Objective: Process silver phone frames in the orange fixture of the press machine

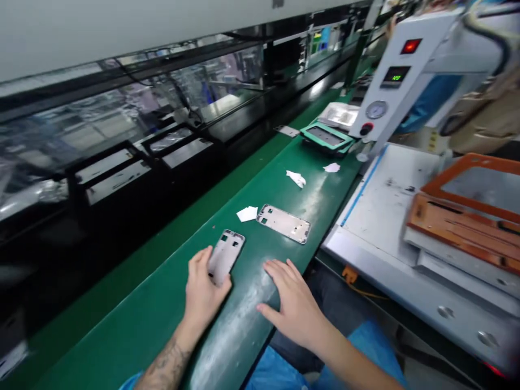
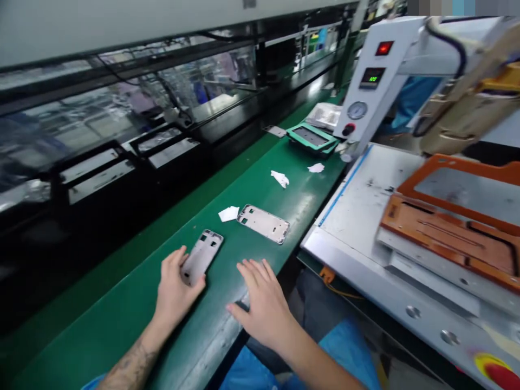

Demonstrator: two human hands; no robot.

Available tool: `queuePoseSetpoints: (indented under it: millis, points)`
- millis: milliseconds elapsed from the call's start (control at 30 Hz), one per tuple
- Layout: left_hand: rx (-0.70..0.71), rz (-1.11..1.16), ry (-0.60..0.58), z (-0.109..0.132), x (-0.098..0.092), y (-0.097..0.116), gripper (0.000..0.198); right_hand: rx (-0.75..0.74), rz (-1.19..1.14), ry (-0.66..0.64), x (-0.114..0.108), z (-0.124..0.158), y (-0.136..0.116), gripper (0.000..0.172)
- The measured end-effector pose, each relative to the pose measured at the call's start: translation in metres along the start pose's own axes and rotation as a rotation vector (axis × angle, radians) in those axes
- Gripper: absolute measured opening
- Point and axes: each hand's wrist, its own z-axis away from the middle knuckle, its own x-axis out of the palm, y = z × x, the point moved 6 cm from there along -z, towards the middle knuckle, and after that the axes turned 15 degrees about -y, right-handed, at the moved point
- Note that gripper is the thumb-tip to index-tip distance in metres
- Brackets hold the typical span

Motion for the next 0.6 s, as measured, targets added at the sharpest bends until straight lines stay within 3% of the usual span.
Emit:
queuePoseSetpoints:
  millis: [133, 267, 400, 500, 600]
  points:
    - [-0.097, 0.345, -0.072, 0.021, 0.007, 0.004, 0.057, 0.039, 0.161, -0.136, 0.026, -0.015, -0.026, 0.103]
    - [-0.182, 0.727, 0.047, 0.008, 0.007, -0.014, 0.044, 0.104, 0.254, -0.154, 0.033, -0.028, -0.035, 0.116]
    - [-0.297, 0.841, 0.326, -0.003, -0.014, -0.039, 0.034, 0.102, 0.348, -0.085, 0.040, -0.034, -0.045, 0.092]
    - [-0.346, 0.868, 0.507, -0.010, -0.035, -0.057, 0.031, 0.005, 0.364, -0.082, 0.042, -0.036, -0.048, 0.076]
    - [-0.428, 0.955, 0.508, -0.017, -0.032, -0.085, 0.035, -0.047, 0.350, -0.029, 0.012, -0.024, -0.030, 0.067]
